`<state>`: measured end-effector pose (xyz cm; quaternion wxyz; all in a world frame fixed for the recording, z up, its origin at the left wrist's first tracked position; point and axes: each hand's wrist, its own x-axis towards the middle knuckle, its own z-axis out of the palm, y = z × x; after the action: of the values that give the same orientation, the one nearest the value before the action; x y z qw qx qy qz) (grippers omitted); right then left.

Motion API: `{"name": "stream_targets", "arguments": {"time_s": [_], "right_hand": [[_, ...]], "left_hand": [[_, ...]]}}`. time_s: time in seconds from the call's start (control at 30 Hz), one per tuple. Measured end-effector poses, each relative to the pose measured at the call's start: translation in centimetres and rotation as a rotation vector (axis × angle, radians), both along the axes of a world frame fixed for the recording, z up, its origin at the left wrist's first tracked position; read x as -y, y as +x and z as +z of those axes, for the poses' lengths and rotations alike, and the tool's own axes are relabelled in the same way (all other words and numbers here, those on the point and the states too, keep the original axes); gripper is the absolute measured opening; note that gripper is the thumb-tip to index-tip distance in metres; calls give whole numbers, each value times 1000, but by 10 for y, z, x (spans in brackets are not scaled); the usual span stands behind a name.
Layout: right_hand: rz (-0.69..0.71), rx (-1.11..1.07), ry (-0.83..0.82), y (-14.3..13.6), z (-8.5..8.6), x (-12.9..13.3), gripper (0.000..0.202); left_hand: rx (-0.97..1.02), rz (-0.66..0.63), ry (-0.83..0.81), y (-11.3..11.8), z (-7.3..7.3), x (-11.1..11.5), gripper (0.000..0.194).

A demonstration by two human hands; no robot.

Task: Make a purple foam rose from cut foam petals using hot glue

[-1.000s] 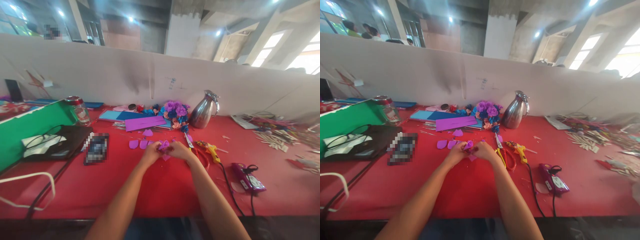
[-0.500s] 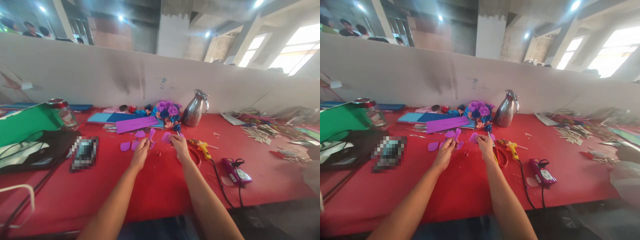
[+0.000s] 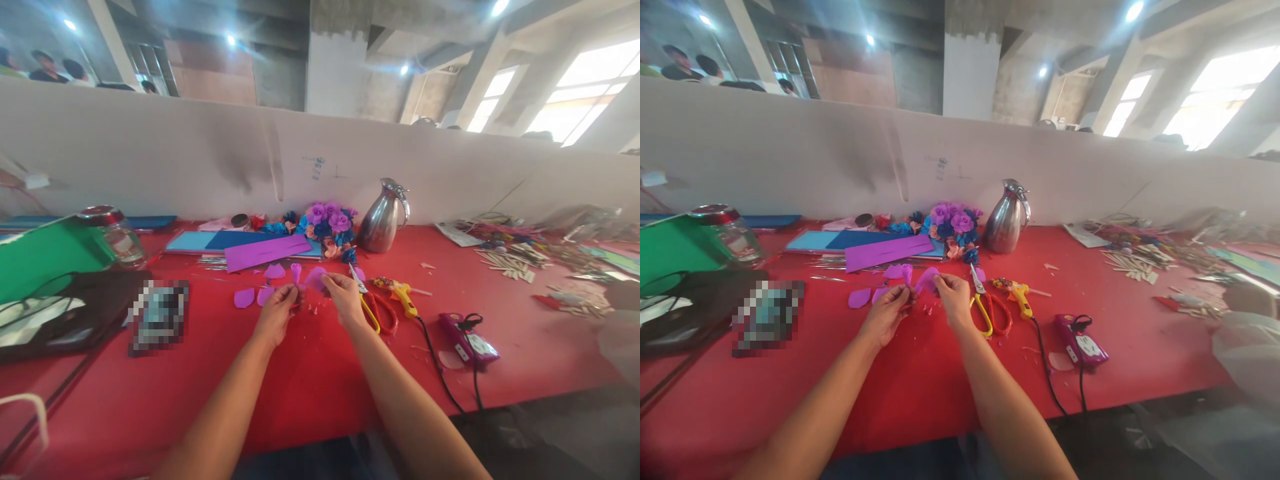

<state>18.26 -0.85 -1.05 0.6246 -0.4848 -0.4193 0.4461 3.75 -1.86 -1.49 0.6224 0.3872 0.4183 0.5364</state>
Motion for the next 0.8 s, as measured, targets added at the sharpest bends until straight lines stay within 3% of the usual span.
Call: {"name": "stream_targets", "arguments": {"time_s": [0.5,0.8], "right_hand": [[39,142,27,-8,1,6,33],[27,203,39,-15,-6,2,35]], "left_hand": [[-6,-50,5,6,-2,3,40],[0,33,39,6,-5,1,37]]}}
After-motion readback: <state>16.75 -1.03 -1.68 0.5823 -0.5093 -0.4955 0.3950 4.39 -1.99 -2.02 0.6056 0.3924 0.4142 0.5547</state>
